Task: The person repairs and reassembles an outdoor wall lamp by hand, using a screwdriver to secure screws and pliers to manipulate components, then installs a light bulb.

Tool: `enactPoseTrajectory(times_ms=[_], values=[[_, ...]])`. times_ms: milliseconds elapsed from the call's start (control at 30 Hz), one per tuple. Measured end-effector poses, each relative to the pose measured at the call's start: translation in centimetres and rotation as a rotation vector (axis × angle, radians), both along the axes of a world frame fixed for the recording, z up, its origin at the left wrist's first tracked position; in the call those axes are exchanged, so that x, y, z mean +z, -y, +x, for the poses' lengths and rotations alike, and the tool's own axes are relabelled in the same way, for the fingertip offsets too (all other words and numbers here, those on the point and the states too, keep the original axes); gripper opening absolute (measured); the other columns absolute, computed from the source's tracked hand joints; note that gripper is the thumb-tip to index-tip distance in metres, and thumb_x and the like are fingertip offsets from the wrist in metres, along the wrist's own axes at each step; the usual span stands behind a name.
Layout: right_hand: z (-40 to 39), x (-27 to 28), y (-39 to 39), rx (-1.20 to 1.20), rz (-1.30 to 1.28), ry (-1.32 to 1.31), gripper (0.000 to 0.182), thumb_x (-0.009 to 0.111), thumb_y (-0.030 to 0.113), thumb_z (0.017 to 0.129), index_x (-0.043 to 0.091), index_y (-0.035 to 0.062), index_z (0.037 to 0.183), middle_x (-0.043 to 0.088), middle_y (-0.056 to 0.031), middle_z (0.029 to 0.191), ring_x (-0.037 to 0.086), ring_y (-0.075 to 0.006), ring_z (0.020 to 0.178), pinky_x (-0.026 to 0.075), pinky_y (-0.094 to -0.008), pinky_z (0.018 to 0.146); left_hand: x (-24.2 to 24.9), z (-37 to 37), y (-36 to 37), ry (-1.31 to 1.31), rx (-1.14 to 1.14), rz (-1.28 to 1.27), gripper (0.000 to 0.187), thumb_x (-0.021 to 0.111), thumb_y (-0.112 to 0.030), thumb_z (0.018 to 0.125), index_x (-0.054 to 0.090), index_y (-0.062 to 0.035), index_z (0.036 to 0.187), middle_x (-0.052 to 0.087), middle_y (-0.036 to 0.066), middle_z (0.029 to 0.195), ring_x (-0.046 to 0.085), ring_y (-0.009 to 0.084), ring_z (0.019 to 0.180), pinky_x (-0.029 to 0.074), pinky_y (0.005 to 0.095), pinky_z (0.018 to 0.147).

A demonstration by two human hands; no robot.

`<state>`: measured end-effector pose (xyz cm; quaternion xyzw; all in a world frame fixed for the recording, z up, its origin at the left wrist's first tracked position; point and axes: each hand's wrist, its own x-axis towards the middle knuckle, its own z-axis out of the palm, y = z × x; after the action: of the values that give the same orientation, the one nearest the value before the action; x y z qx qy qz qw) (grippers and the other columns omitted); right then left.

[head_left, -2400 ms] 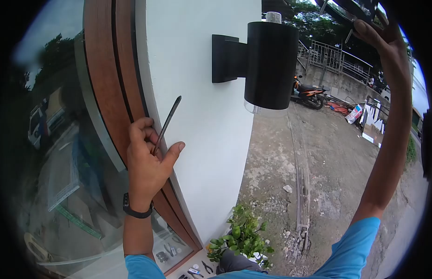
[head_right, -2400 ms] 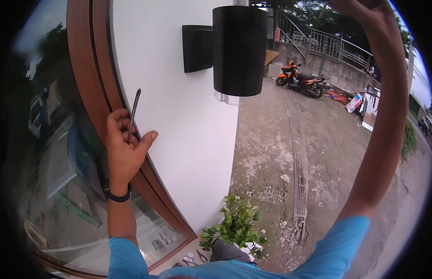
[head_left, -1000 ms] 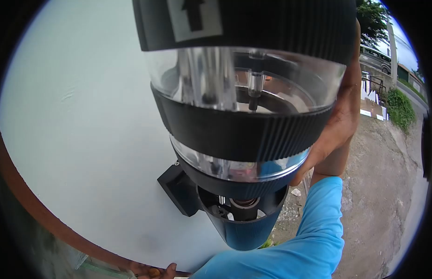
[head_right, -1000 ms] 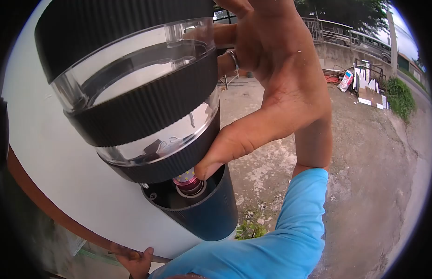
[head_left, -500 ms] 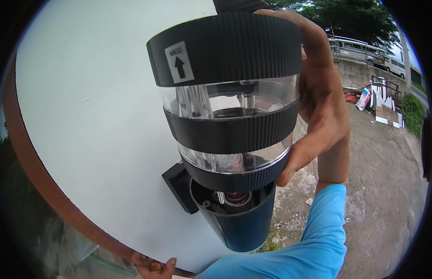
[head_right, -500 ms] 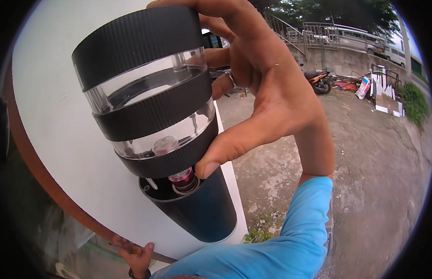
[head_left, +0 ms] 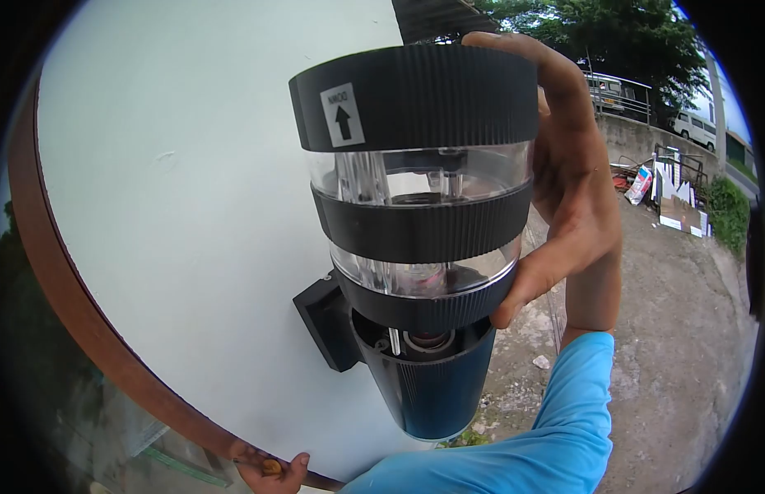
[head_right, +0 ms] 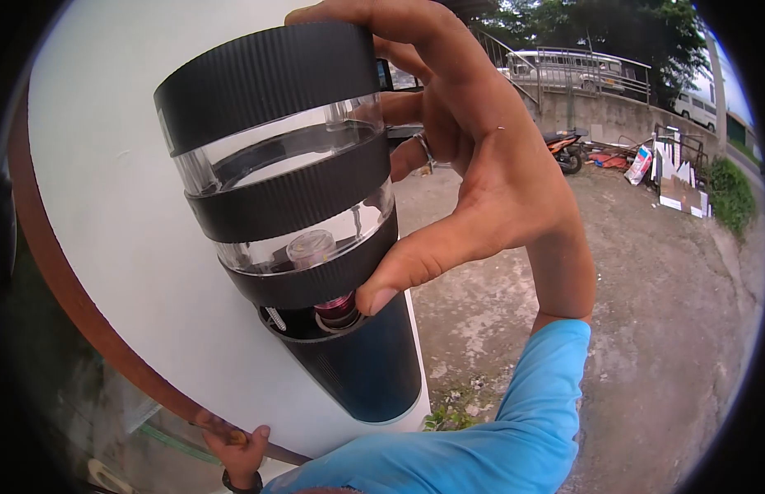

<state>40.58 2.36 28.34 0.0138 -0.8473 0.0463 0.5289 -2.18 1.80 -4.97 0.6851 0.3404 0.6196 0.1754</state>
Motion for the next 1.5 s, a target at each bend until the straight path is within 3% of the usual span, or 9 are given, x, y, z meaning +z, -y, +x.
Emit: enactPoseTrajectory(times_ms=[233,433,633,733,933,1133,1300,1500], values=[[-0.2,-0.1,1.1,-0.123,0.061,0.037,0.122,0.102,0.020,0.053,0.032,0.0045,0.153,0.041,-0.0261,0.153,0.057,-0.0382,0.129,0.056,-0.0516,0.100,1.0,0.5,0.5,0.015,-0.001,-0.032,0.091,0.086,-0.006,0.072,0.028,-0.0016,0.142,0.049,0.013,0.128,0.054,0.0229,0.116,0.048,0.0351,0.099],[-0.5,0.2,2.4,-0.220,0.136,0.078,0.129,0.104,0.023,0.051,0.029,0.0064,0.155,0.039,-0.0258,0.154,0.062,-0.0392,0.123,0.062,-0.0516,0.091,1.7,1.2,0.4,0.173,-0.144,-0.054,0.085,0.087,-0.004,0.072,0.031,-0.0032,0.137,0.051,0.014,0.128,0.056,0.0208,0.115,0.051,0.0328,0.094],[-0.5,-0.3,2.2,-0.238,0.109,0.044,0.134,0.105,0.024,0.048,0.028,0.0073,0.156,0.039,-0.0257,0.154,0.065,-0.0402,0.119,0.066,-0.0505,0.086,1.7,0.7,0.5,0.122,-0.121,-0.081,0.081,0.087,-0.005,0.074,0.031,-0.0038,0.133,0.051,0.014,0.124,0.057,0.0205,0.114,0.053,0.0321,0.091],[-0.9,-0.6,2.7,-0.245,0.050,-0.008,0.134,0.105,0.023,0.047,0.028,0.0076,0.156,0.041,-0.0256,0.153,0.065,-0.0407,0.119,0.066,-0.0509,0.086,1.3,0.7,0.0,0.089,-0.109,-0.038,0.081,0.087,-0.006,0.074,0.031,-0.0033,0.132,0.050,0.012,0.122,0.058,0.0171,0.106,0.053,0.0268,0.080],[-0.9,-0.7,2.9,-0.340,0.077,0.026,0.133,0.105,0.023,0.046,0.030,0.0089,0.155,0.045,-0.0252,0.150,0.065,-0.0399,0.120,0.066,-0.0507,0.086,1.1,0.5,0.0,0.075,-0.060,-0.072,0.081,0.088,-0.005,0.074,0.031,-0.0037,0.131,0.049,0.010,0.118,0.055,0.0089,0.088,0.044,0.0166,0.056],[-1.3,-1.0,3.0,-0.311,-0.004,-0.052,0.132,0.105,0.022,0.046,0.031,0.0097,0.155,0.046,-0.0245,0.150,0.065,-0.0383,0.121,0.066,-0.0495,0.086,1.9,0.5,0.6,0.026,-0.106,-0.094,0.080,0.086,0.001,0.073,0.031,-0.0043,0.130,0.049,0.011,0.121,0.059,0.0113,0.094,0.047,0.0181,0.059],[-1.1,-1.1,3.4,-0.372,0.025,-0.034,0.132,0.105,0.021,0.045,0.031,0.0100,0.155,0.044,-0.0241,0.152,0.063,-0.0383,0.124,0.065,-0.0504,0.089,1.8,0.4,0.7,0.024,-0.131,-0.110,0.079,0.085,0.003,0.074,0.031,-0.0041,0.131,0.049,0.013,0.124,0.059,0.0175,0.108,0.054,0.0240,0.074],[-1.4,-1.3,3.5,-0.292,-0.011,-0.075,0.132,0.105,0.021,0.046,0.032,0.0085,0.154,0.043,-0.0234,0.153,0.063,-0.0385,0.123,0.065,-0.0503,0.089,2.0,0.8,0.9,0.066,-0.150,-0.136,0.079,0.084,0.004,0.074,0.031,-0.0040,0.131,0.048,0.013,0.125,0.058,0.0196,0.112,0.055,0.0293,0.084]])
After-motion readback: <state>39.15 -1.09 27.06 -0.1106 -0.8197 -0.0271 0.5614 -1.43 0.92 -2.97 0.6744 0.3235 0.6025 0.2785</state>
